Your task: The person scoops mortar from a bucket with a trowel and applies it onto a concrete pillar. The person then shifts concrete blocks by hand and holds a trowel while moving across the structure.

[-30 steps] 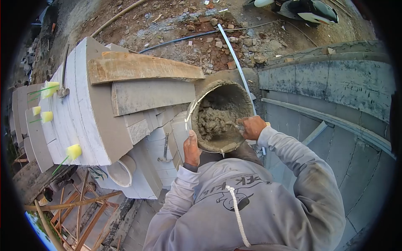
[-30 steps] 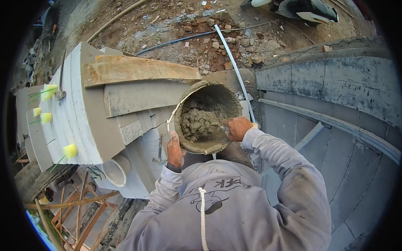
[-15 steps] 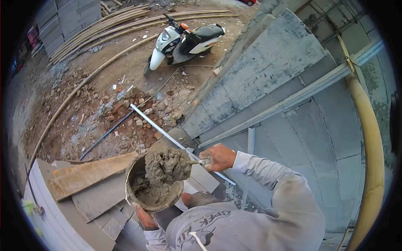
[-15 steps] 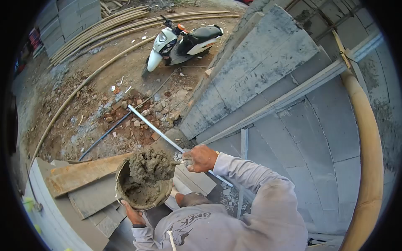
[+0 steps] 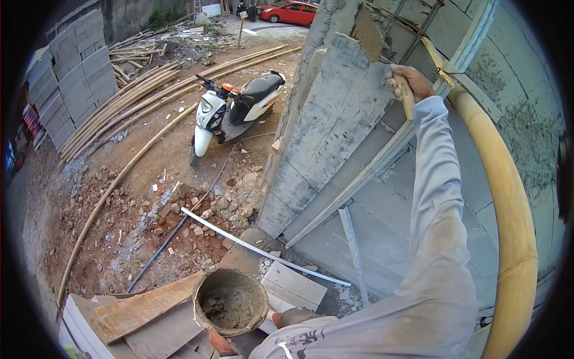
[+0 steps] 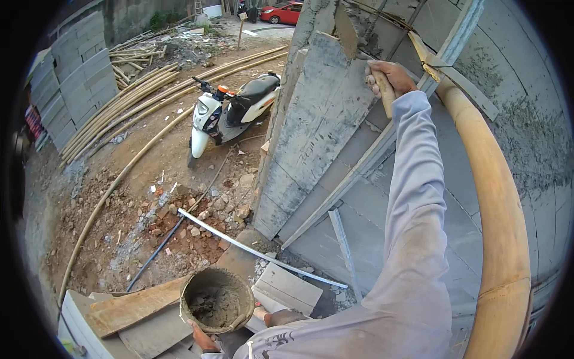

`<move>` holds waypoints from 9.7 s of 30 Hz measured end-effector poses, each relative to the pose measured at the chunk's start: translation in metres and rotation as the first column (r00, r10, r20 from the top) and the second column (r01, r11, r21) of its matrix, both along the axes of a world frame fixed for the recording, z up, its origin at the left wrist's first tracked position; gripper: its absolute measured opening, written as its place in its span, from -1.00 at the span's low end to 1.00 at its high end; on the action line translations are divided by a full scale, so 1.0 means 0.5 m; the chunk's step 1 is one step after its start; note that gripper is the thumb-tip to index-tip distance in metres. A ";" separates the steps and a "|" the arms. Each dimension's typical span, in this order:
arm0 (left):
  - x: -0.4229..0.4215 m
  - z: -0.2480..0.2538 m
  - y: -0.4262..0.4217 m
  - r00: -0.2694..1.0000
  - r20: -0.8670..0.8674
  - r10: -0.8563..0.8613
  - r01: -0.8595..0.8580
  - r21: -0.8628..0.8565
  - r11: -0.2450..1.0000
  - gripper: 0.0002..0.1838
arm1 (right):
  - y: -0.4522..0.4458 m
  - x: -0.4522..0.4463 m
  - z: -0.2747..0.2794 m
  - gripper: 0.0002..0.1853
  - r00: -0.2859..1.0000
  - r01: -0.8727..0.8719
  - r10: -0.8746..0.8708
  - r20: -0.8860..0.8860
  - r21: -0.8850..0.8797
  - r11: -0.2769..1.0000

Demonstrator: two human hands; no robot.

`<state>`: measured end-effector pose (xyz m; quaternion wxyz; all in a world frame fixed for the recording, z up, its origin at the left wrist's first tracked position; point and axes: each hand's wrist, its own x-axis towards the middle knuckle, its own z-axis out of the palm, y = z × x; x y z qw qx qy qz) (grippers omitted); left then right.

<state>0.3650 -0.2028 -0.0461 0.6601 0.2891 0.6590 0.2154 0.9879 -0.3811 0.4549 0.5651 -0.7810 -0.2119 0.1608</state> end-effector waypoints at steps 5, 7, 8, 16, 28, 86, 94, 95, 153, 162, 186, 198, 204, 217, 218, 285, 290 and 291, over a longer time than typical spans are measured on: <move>0.018 0.011 -0.005 0.999 -0.045 -0.007 0.007 -0.012 1.000 -0.35 | -0.068 0.027 0.009 -0.80 0.998 0.058 -0.055 -0.020 0.226 0.972; 0.025 0.036 0.001 0.995 -0.093 -0.024 0.020 -0.042 0.999 -0.34 | -0.072 0.008 -0.015 -0.80 0.984 0.156 -0.169 0.058 0.192 0.969; 0.032 0.037 0.001 0.997 -0.071 -0.024 0.023 -0.023 0.999 -0.30 | -0.063 -0.002 -0.020 -0.80 0.970 0.197 -0.218 0.110 0.177 0.964; 0.034 0.024 -0.012 0.995 0.086 -0.042 0.044 -0.013 0.999 -0.31 | 0.068 -0.305 -0.378 -0.69 0.886 -0.231 0.410 0.218 -0.558 0.797; 0.020 0.025 -0.079 0.952 -0.171 -0.253 0.282 0.173 0.944 -0.30 | 0.246 -0.631 -0.924 -0.84 -0.057 -0.131 0.996 0.065 -0.990 0.057; -0.005 -0.015 0.006 0.951 0.292 -0.101 0.083 0.074 0.994 -0.25 | 0.010 -0.181 -0.058 -0.81 0.966 -0.217 0.236 0.105 -0.165 0.962; -0.012 -0.018 0.024 0.940 0.335 -0.064 0.069 -0.002 0.998 -0.23 | -0.034 0.024 0.032 -0.78 0.992 0.109 -0.116 0.042 0.140 0.984; -0.018 -0.020 0.026 0.928 0.363 -0.080 0.084 0.007 0.996 -0.24 | -0.035 0.022 0.024 -0.78 0.988 0.126 -0.138 0.067 0.161 0.979; -0.070 0.101 -0.144 0.939 -0.150 -0.309 0.341 0.299 0.892 -0.41 | 0.082 -0.894 -1.058 -0.69 0.263 -0.714 0.898 -0.352 -0.698 -0.065; -0.121 0.003 -0.102 0.974 0.216 0.064 -0.094 0.129 0.987 -0.40 | 0.140 -0.807 -0.951 -0.58 0.279 -0.718 0.949 -0.147 -0.688 0.105; -0.056 -0.016 0.016 0.954 0.298 0.024 -0.031 0.017 0.999 -0.25 | -0.025 -0.040 0.021 -0.79 0.996 -0.044 0.050 -0.078 0.080 0.996; -0.041 -0.042 0.014 0.955 0.297 0.024 -0.036 0.034 0.999 -0.22 | 0.034 -0.172 -0.201 -0.78 0.995 -0.099 0.099 0.018 0.026 0.995; -0.039 -0.049 0.006 0.969 0.247 0.033 -0.054 0.081 0.995 -0.31 | 0.149 -0.487 -0.684 -0.58 0.527 -0.509 0.849 0.028 -0.790 0.341; 0.015 0.056 -0.085 0.927 -0.088 -0.364 0.375 0.226 0.899 -0.52 | 0.372 -0.829 -1.078 -0.80 -0.225 -0.097 0.970 0.096 -0.992 0.076; 0.017 0.069 -0.080 0.944 -0.038 -0.327 0.328 0.202 0.923 -0.54 | 0.377 -0.838 -1.087 -0.80 -0.222 -0.155 0.962 0.159 -0.980 0.126; -0.018 0.209 0.083 0.926 0.265 -0.268 0.186 0.296 0.937 -0.87 | 0.094 -0.494 -0.372 -0.63 0.648 -0.584 0.751 0.131 -0.547 0.600; 0.042 0.198 0.050 0.935 0.314 -0.163 0.093 0.228 0.969 -0.87 | 0.016 -0.265 -0.107 -0.78 0.898 -0.393 0.425 0.112 -0.227 0.891; 0.039 0.174 0.044 0.937 0.311 -0.159 0.094 0.214 0.972 -0.87 | 0.002 -0.213 -0.067 -0.79 0.915 -0.381 0.391 0.100 -0.103 0.919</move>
